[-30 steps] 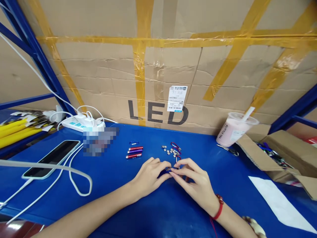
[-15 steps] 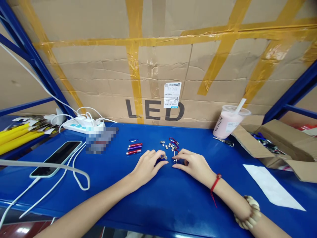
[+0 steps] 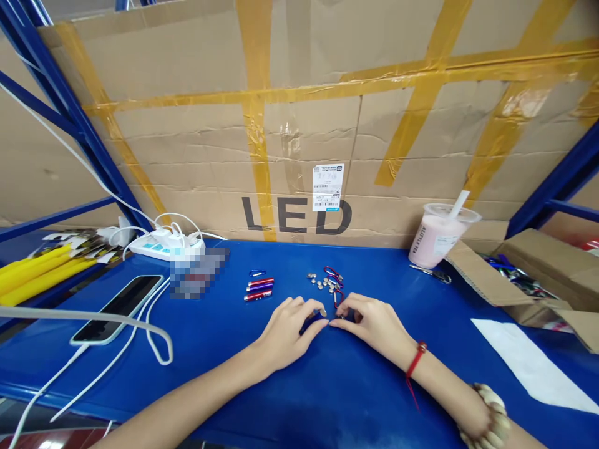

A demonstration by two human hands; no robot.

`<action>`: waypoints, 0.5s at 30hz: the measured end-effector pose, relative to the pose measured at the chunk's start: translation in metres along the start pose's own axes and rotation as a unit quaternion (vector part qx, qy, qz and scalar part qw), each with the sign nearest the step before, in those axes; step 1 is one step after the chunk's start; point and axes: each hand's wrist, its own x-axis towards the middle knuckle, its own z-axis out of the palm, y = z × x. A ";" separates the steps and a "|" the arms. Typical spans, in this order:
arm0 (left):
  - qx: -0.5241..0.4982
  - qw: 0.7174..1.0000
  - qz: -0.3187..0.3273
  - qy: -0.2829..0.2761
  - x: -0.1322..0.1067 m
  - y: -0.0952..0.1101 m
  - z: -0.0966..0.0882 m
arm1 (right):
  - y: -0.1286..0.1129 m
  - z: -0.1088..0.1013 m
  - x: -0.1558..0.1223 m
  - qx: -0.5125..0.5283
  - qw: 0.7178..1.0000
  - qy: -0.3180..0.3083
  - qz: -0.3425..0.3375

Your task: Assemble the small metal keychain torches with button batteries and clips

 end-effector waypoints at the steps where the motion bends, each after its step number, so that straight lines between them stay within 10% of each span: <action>1: -0.013 1.000 -0.006 -0.002 0.000 0.003 -0.001 | 0.000 0.000 0.000 0.005 1.000 0.006 -0.001; 10: -0.123 0.986 -0.009 -0.113 0.024 0.022 -0.006 | 0.002 -0.005 0.003 0.212 0.975 0.052 0.051; 15: -0.112 0.990 -0.050 -0.068 0.025 0.001 0.008 | 0.000 -0.003 0.007 0.350 0.923 0.039 0.154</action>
